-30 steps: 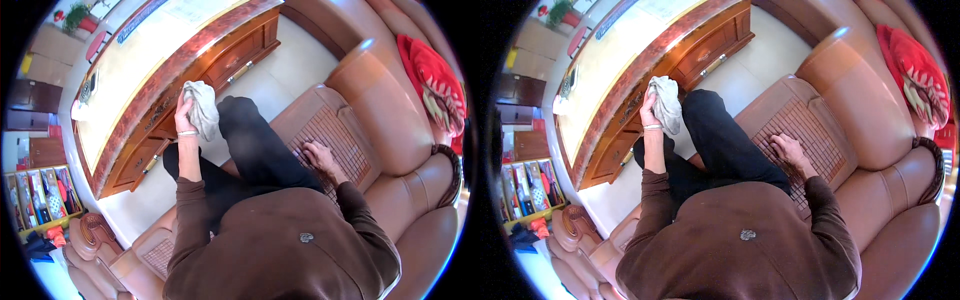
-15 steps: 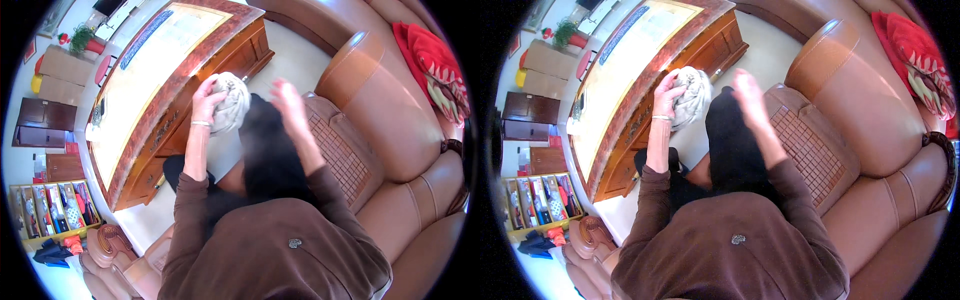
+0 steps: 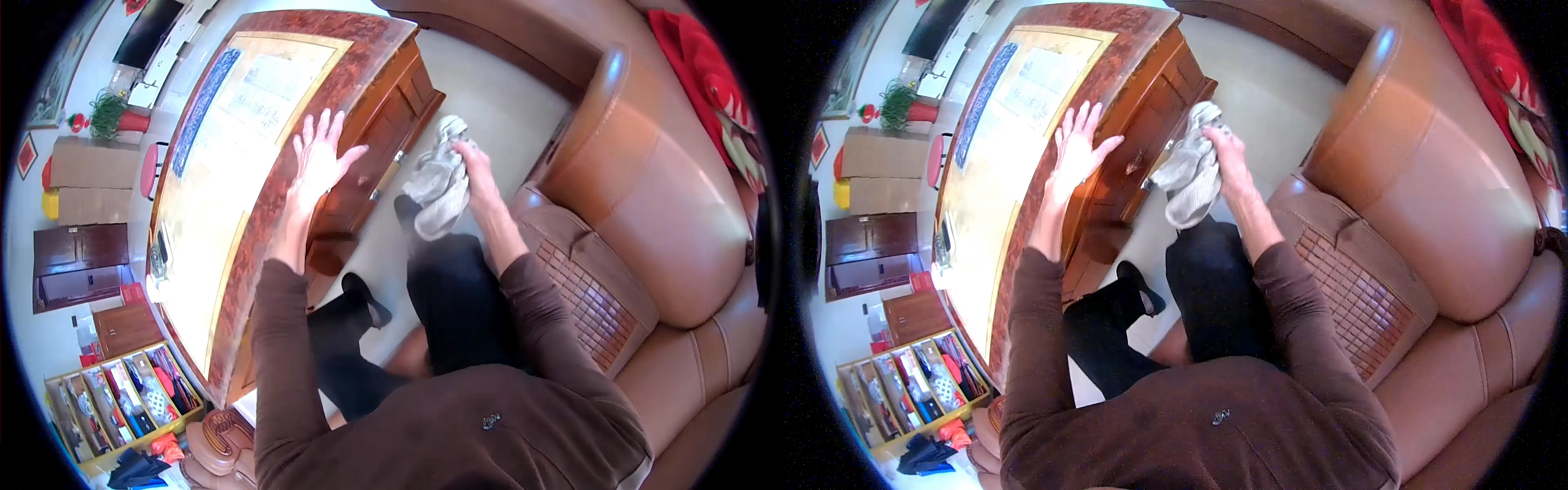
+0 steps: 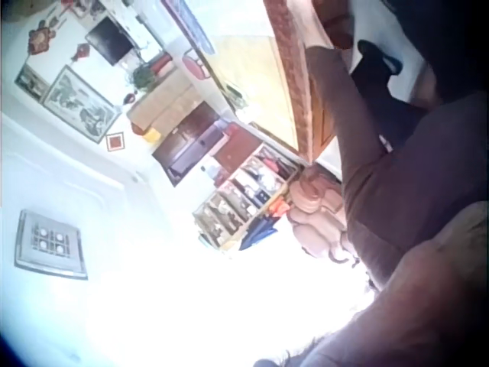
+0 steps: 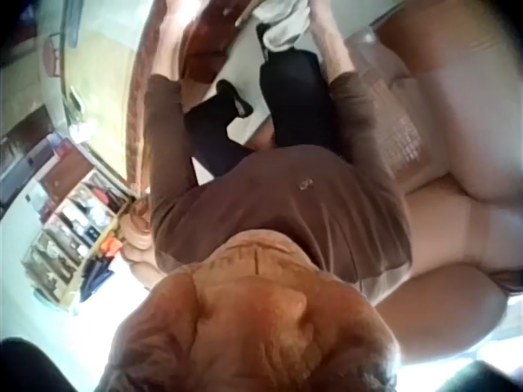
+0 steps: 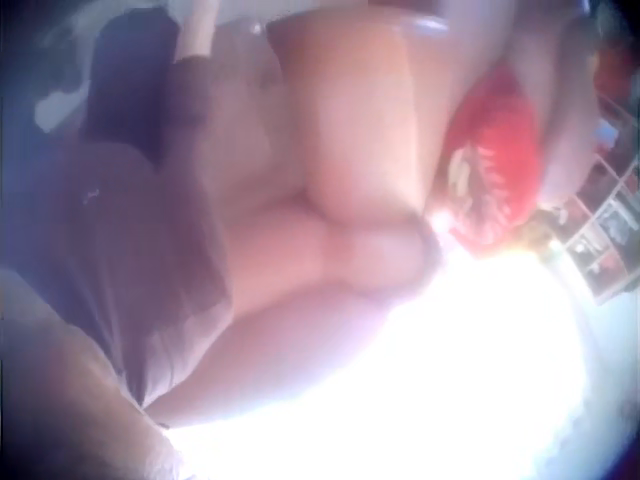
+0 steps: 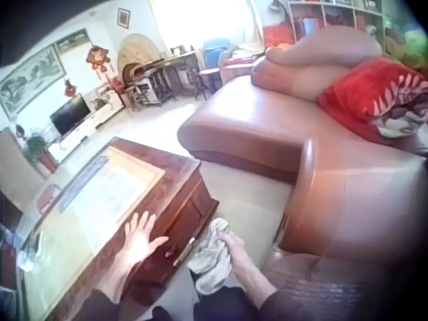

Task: The person wipes the top and sides of a wooden coffee table and then a wooden cabinet with a cloth.

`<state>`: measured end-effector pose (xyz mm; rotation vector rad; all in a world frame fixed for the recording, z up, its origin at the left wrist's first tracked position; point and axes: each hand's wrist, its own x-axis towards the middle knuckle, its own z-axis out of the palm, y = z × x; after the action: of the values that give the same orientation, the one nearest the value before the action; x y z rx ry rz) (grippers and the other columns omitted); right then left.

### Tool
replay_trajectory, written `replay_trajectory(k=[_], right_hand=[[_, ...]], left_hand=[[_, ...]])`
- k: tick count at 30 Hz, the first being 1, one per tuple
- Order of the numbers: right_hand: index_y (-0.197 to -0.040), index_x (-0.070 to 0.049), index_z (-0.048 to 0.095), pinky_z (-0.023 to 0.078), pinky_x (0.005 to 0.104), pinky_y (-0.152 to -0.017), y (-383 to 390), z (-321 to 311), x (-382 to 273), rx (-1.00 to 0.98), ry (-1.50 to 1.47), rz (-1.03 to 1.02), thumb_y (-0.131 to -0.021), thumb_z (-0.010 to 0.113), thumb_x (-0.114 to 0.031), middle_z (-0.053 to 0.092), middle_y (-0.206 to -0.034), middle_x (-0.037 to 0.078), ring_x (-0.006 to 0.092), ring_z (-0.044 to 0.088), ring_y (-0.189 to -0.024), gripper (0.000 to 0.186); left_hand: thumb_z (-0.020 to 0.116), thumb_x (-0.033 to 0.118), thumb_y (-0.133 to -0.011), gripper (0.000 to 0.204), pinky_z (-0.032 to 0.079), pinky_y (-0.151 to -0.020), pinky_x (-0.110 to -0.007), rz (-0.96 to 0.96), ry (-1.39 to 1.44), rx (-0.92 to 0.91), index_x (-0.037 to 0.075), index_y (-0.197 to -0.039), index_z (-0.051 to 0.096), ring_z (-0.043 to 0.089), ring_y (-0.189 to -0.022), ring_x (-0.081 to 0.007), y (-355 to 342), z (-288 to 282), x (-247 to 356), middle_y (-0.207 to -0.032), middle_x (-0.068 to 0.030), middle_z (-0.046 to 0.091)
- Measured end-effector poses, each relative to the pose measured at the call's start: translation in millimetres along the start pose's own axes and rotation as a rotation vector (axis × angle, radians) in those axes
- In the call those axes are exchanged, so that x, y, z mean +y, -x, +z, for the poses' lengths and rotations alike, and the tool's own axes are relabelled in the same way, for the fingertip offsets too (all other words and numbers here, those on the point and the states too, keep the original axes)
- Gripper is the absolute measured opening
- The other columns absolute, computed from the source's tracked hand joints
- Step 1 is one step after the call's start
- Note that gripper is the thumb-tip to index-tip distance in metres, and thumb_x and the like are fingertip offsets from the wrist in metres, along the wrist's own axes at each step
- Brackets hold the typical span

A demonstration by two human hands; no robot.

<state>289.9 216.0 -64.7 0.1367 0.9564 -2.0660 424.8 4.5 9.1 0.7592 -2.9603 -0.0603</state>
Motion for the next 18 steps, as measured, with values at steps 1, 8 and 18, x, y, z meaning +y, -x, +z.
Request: replay_trajectory(k=[1, 8, 18], right_hand=[[-0.095, -0.001, 0.055, 0.048, 0.0277, -0.064, -17, -1, -3, -0.008, 0.047, -0.012, -0.076, 0.06, -0.014, 0.058, -0.08, 0.005, 0.0137, 0.057, -0.069, 0.023], [-0.129, 0.006, 0.034, 0.033, 0.0347, -0.098, -143, 31, 18, 0.053, 0.817, -0.66, -0.061, 0.067, -0.026, 0.039, -0.128, 0.025, 0.0306, 0.04, -0.118, 0.082], [-0.139, -0.003, 0.009, 0.023, 0.0357, -0.105, -197, -5, 110, 0.079, 0.705, -0.631, -0.063, 0.071, -0.008, 0.02, -0.14, 0.023, 0.0326, 0.024, -0.128, 0.098]], left_hand=[[0.061, 0.046, -0.078, 0.077, 0.019, -0.104, -0.051, 0.026, -0.118, -0.081, 0.006, -0.136, 0.03, 0.018, -0.131, -0.0351, -9, 8, -8, -0.14, -0.0169, 0.026], [0.064, 0.054, -0.07, 0.097, 0.017, -0.102, -0.057, 0.202, -0.239, -0.075, 0.002, -0.138, 0.018, 0.011, -0.132, -0.0397, 0, 25, -30, -0.144, -0.0203, 0.013], [0.073, 0.04, -0.063, 0.099, 0.015, -0.103, -0.054, 0.193, -0.181, -0.118, -0.001, -0.136, 0.02, 0.012, -0.133, -0.0409, 23, -19, -12, -0.143, -0.0237, 0.014]])
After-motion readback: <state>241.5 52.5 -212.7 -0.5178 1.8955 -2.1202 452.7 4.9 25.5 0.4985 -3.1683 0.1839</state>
